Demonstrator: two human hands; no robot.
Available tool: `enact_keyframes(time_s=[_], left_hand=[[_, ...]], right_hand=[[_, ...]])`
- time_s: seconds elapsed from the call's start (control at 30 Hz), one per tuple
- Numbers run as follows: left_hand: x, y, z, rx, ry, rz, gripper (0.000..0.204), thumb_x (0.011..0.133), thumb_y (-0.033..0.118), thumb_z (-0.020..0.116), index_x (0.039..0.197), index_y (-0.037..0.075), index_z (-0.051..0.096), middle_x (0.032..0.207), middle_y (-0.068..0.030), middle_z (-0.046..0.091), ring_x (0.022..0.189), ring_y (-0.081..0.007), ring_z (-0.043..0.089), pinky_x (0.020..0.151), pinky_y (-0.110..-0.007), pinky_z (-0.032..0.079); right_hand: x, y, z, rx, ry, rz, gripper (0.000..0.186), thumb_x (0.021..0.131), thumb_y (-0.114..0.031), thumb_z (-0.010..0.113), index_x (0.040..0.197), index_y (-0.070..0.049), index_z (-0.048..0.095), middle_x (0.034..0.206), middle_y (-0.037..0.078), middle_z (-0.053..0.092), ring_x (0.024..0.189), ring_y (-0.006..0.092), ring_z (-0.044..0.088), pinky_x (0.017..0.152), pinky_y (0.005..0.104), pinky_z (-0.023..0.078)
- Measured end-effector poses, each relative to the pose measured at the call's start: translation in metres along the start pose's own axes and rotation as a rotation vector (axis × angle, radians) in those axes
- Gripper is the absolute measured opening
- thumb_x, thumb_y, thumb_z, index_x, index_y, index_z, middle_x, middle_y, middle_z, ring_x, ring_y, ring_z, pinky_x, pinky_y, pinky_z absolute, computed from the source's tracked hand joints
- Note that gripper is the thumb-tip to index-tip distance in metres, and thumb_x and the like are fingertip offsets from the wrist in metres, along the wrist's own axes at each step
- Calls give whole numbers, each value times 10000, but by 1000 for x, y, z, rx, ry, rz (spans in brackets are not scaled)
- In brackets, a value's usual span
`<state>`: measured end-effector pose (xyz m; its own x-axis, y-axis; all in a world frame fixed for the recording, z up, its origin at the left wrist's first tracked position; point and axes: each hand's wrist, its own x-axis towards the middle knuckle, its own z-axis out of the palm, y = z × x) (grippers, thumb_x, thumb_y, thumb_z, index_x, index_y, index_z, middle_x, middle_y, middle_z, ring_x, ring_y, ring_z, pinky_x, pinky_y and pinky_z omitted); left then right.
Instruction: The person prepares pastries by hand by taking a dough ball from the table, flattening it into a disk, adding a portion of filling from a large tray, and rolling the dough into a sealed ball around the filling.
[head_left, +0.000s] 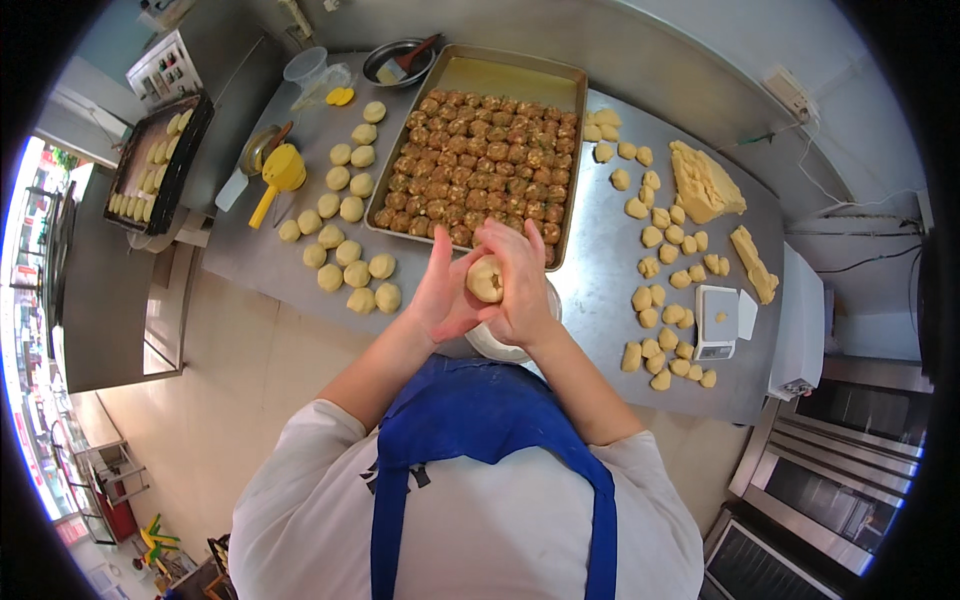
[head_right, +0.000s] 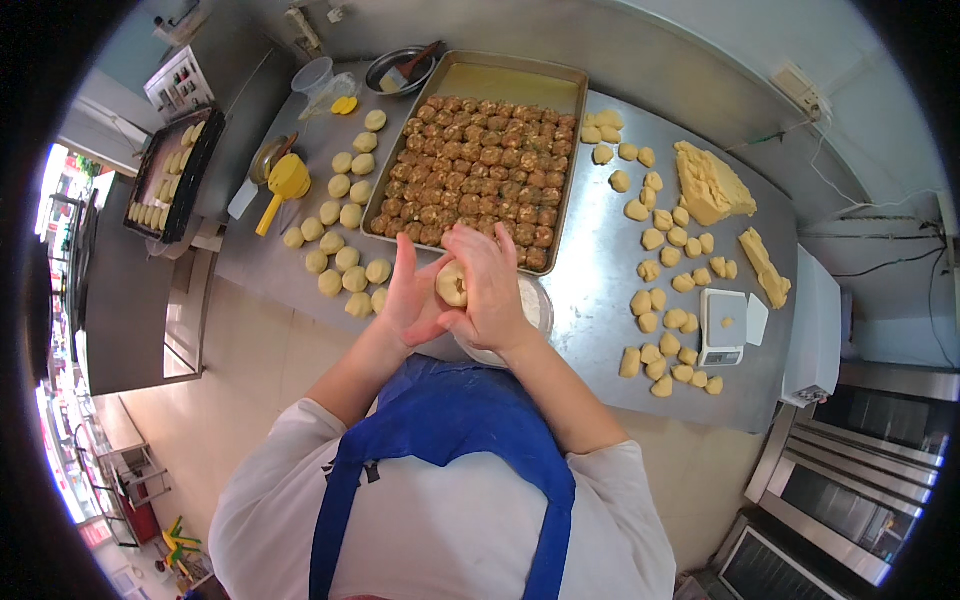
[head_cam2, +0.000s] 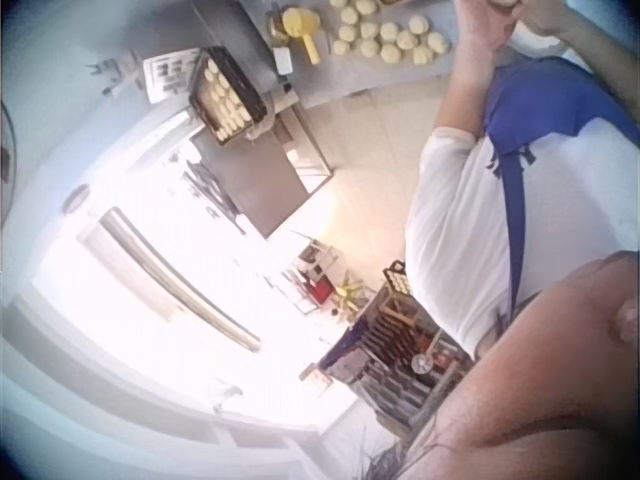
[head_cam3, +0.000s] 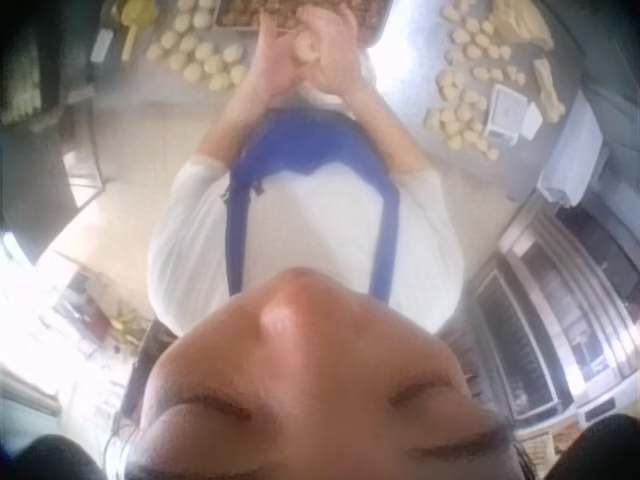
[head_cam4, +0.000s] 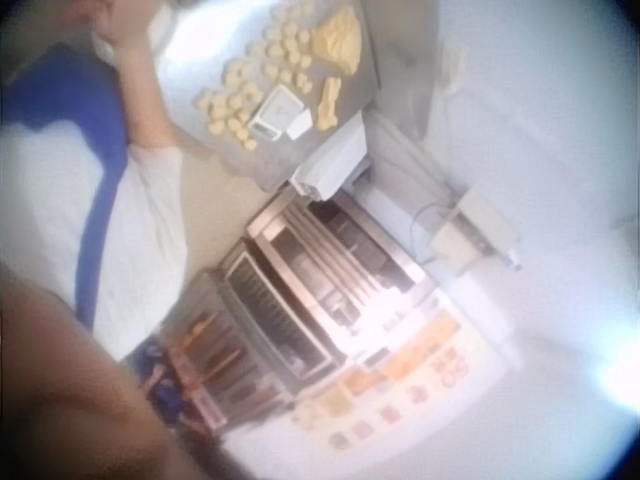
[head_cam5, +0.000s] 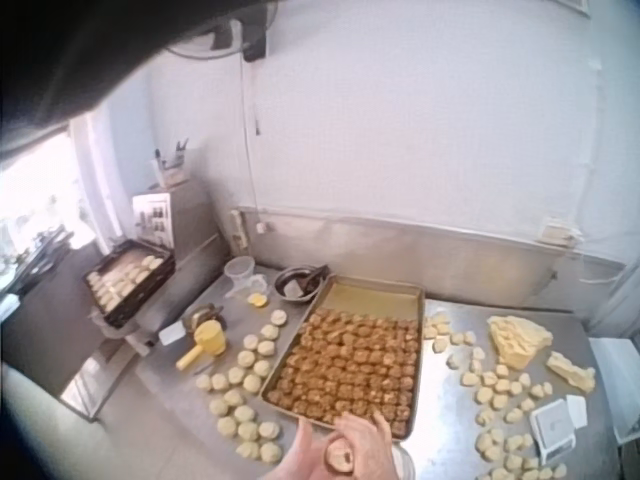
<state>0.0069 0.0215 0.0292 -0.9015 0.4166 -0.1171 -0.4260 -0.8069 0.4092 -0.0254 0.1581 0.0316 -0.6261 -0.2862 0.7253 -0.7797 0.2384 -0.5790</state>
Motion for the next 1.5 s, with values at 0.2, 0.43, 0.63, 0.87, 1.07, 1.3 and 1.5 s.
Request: enact_keyframes(time_s=[0.2, 0.43, 0.63, 0.87, 1.07, 1.3, 1.5], left_hand=[[13, -24, -19, 54, 487, 58, 621, 995, 574, 233, 1396, 128, 394, 1395, -80, 482, 1274, -215, 483, 1079, -370, 378], [5, -6, -45, -118, 466, -38, 392, 1052, 414, 307, 1277, 170, 516, 1227, -20, 595, 1145, -184, 575, 972, -365, 483], [-5, 1, -62, -77, 467, 13, 341, 1038, 416, 360, 1225, 189, 532, 1158, 8, 606, 1057, -174, 594, 889, -368, 507], [-19, -18, -117, -42, 683, 128, 369, 1044, 386, 366, 1217, 103, 526, 1183, -56, 595, 1076, -202, 582, 927, -370, 490], [-115, 76, -210, 274, 982, 695, 335, 989, 358, 460, 1101, 66, 578, 1027, -72, 618, 975, -184, 578, 871, -350, 473], [-147, 164, -325, 1121, 1343, 587, 515, 989, 377, 481, 1315, -23, 486, 1307, -135, 538, 1213, -233, 482, 1040, -353, 365], [-44, 45, -213, 580, 646, 417, 432, 1021, 310, 447, 1325, 11, 515, 1327, -105, 559, 1252, -224, 487, 1053, -378, 366]], right_hand=[[-27, 18, 17, -103, -168, -143, 270, 902, -190, 570, 1135, -90, 662, 1209, 67, 644, 1194, 258, 566, 1084, 485, 297], [-14, 14, 28, 83, -170, 48, 349, 893, -200, 545, 1211, -79, 624, 1316, 125, 573, 1232, 333, 521, 1063, 482, 337], [-32, 31, 59, 151, -302, 20, 393, 891, -152, 519, 1271, -103, 603, 1406, 189, 471, 1272, 389, 455, 1060, 482, 357], [-57, 26, 102, 78, -471, 336, 457, 911, -248, 549, 1328, -61, 540, 1415, 190, 476, 1262, 358, 483, 1082, 503, 328], [-128, 35, 43, -482, -698, 217, 480, 858, -297, 648, 1260, -44, 580, 1326, 155, 569, 1256, 293, 520, 1081, 526, 323], [-188, 33, -30, -478, -958, 153, 468, 809, -345, 687, 1156, -39, 612, 1189, 126, 630, 1165, 266, 571, 1068, 477, 359], [-178, 51, -39, -413, -1134, 304, 446, 821, -332, 679, 1144, -32, 614, 1198, 138, 628, 1167, 255, 569, 1055, 446, 385]])
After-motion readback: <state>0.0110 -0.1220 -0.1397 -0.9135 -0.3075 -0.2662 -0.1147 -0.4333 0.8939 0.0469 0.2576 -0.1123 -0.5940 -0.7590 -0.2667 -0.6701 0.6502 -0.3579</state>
